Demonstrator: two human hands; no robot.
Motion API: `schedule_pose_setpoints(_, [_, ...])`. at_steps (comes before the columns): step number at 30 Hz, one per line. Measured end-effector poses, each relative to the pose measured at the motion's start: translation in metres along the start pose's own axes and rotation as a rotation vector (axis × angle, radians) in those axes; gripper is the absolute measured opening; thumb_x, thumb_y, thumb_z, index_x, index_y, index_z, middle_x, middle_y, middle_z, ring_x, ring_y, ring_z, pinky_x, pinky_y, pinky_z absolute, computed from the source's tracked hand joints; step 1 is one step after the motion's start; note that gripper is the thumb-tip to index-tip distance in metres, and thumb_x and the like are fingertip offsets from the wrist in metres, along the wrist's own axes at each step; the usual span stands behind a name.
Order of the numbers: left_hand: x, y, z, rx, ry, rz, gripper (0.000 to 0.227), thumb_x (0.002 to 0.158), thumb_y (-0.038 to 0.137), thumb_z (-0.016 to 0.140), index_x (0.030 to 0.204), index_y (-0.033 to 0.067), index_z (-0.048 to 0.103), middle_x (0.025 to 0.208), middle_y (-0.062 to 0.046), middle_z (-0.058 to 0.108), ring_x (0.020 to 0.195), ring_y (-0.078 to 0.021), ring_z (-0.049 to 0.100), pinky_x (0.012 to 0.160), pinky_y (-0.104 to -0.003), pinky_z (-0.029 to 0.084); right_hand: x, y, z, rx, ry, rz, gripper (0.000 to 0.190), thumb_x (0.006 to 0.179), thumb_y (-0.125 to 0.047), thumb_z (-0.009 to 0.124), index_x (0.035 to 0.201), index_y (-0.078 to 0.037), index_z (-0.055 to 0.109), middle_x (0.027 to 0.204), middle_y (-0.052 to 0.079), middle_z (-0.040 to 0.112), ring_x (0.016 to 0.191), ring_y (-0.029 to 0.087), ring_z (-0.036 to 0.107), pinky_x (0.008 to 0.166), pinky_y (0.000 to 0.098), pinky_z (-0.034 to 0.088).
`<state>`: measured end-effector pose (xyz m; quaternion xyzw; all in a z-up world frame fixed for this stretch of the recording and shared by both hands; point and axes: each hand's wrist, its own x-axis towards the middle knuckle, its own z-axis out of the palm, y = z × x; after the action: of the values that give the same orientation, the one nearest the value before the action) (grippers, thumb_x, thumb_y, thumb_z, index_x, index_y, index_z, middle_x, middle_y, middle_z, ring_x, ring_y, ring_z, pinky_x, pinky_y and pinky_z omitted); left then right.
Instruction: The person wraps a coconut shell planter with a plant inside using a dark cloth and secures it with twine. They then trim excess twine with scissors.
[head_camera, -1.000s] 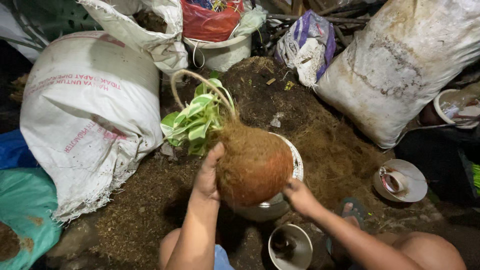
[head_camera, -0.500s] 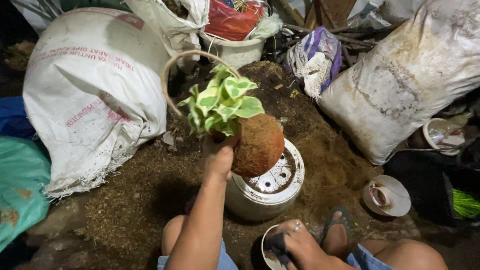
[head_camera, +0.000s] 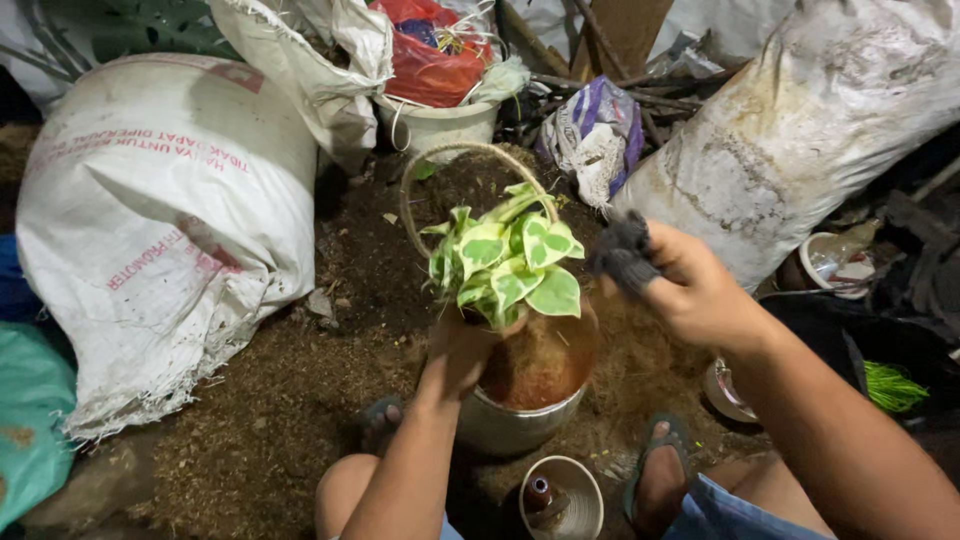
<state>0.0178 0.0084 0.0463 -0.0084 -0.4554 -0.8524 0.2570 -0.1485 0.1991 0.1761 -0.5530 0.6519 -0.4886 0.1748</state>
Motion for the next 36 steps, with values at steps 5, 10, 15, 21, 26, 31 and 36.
schedule_pose_setpoints(5, [0.001,-0.001,0.007,-0.382,0.000,-0.123,0.068,0.086,0.013,0.079,0.142,-0.0022,0.044,0.138,-0.016,0.062,0.128,-0.0320,0.059,0.106,-0.051,0.052,0.022,0.017,-0.012,-0.648,0.128,-0.414,0.046,0.072,0.012,0.055,0.115,-0.002,0.064,0.096,0.014,0.069,0.084,0.031,0.069,0.075,0.0392,0.055])
schedule_pose_setpoints(10, [0.001,-0.006,0.006,0.513,0.072,-0.277,0.062,0.082,0.019,0.081,0.138,0.0033,0.060,0.133,-0.008,0.071,0.124,-0.0241,0.065,0.103,-0.036,0.054,0.023,0.045,-0.007,-0.777,0.311,-0.438,0.038,0.075,0.010,0.061,0.110,-0.003,0.067,0.086,0.015,0.065,0.076,0.034,0.065,0.070,0.0425,0.053])
schedule_pose_setpoints(15, [0.003,-0.012,0.007,0.492,0.179,-0.439,0.065,0.079,0.019,0.082,0.138,0.0091,0.057,0.133,-0.007,0.069,0.122,-0.0215,0.064,0.104,-0.035,0.051,0.020,0.090,0.002,-0.622,0.426,-0.309,0.033,0.086,0.008,0.059,0.117,-0.003,0.064,0.093,0.013,0.066,0.080,0.025,0.066,0.073,0.0370,0.054])
schedule_pose_setpoints(21, [-0.002,-0.020,0.009,0.314,0.217,-0.364,0.060,0.079,0.017,0.078,0.136,0.0136,0.058,0.131,-0.006,0.069,0.118,-0.0204,0.064,0.100,-0.036,0.051,0.024,0.197,0.031,-0.170,0.331,0.236,0.015,0.101,-0.001,0.060,0.113,-0.007,0.067,0.095,0.008,0.067,0.086,0.019,0.065,0.075,0.0336,0.056])
schedule_pose_setpoints(26, [-0.008,-0.008,0.010,0.277,0.385,-0.439,0.056,0.080,0.015,0.074,0.134,0.0174,0.059,0.129,-0.005,0.069,0.115,-0.0195,0.065,0.098,-0.036,0.052,-0.059,0.228,0.131,0.007,0.076,0.602,0.015,0.097,-0.002,0.060,0.110,-0.005,0.068,0.092,0.013,0.069,0.086,0.025,0.066,0.077,0.0370,0.057])
schedule_pose_setpoints(31, [0.006,0.007,0.008,0.135,0.333,-0.083,0.055,0.080,0.008,0.078,0.132,0.0055,0.061,0.127,-0.008,0.069,0.114,-0.0226,0.064,0.098,-0.038,0.051,-0.127,0.130,0.172,0.025,-0.241,0.394,0.016,0.093,-0.002,0.060,0.106,-0.002,0.069,0.089,0.018,0.070,0.087,0.031,0.067,0.078,0.0405,0.057])
schedule_pose_setpoints(36, [0.009,0.008,0.012,0.261,0.275,-0.053,0.060,0.078,0.013,0.082,0.132,-0.0010,0.061,0.128,-0.011,0.070,0.117,-0.0250,0.065,0.100,-0.038,0.052,-0.101,0.034,0.095,-0.309,-0.252,-0.256,0.025,0.074,-0.006,0.073,0.097,-0.007,0.061,0.075,0.012,0.056,0.069,0.033,0.059,0.060,0.0433,0.046])
